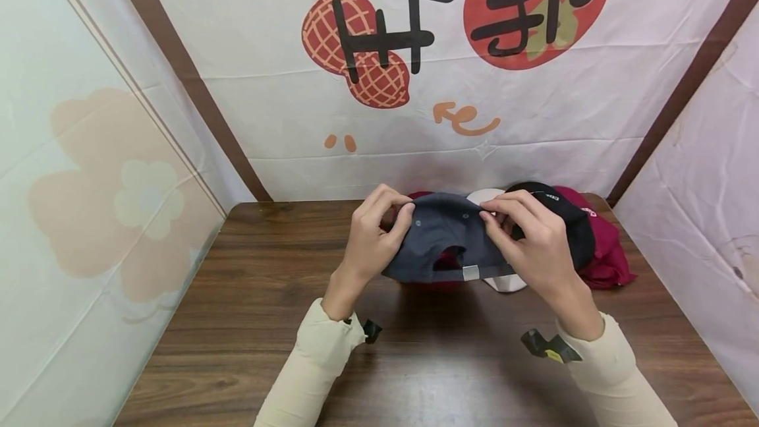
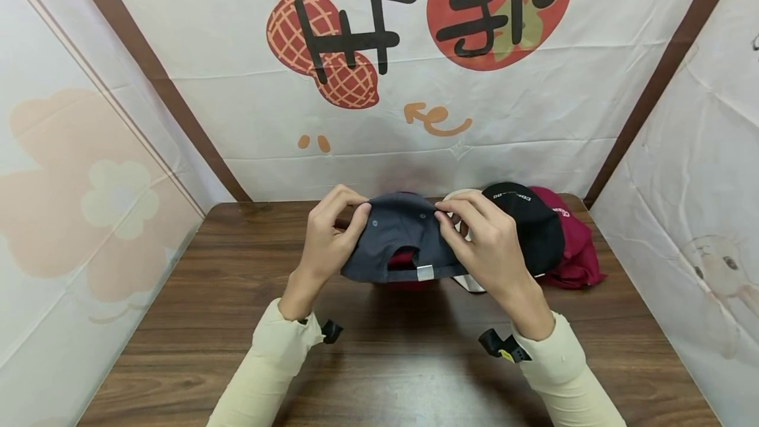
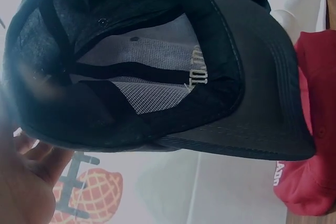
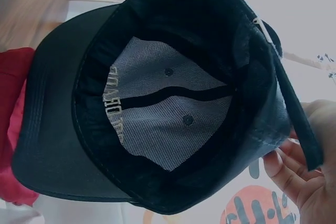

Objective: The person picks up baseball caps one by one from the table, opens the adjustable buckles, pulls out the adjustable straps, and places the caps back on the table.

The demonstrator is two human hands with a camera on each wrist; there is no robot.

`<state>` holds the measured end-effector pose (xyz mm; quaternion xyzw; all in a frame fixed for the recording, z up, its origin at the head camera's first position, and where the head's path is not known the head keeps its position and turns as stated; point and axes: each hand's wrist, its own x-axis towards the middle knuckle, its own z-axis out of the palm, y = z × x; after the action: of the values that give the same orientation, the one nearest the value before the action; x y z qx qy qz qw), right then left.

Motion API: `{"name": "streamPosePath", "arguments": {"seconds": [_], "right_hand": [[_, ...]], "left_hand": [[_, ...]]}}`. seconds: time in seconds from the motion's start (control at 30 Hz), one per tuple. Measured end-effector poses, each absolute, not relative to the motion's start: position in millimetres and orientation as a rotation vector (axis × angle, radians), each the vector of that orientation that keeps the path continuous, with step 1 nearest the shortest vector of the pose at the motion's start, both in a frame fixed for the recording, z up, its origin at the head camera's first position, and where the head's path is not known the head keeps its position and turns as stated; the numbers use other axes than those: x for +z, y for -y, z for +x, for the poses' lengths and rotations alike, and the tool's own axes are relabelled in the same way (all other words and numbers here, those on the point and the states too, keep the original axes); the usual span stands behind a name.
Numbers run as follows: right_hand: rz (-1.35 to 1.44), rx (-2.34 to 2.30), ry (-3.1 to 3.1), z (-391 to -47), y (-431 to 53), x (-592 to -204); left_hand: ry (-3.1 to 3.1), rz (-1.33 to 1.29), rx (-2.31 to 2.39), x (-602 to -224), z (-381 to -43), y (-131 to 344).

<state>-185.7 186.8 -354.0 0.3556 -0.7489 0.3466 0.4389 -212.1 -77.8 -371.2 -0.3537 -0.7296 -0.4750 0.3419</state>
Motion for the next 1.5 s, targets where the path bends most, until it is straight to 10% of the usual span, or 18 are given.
{"name": "streamPosePath", "arguments": {"seconds": [1.5], "right_hand": [[1.061, 0.845, 1.916, -166.0, -175.4, -357.3]], "left_hand": [[1.904, -0.738, -1.435, -363.3, -199.8, 86.5]]}}
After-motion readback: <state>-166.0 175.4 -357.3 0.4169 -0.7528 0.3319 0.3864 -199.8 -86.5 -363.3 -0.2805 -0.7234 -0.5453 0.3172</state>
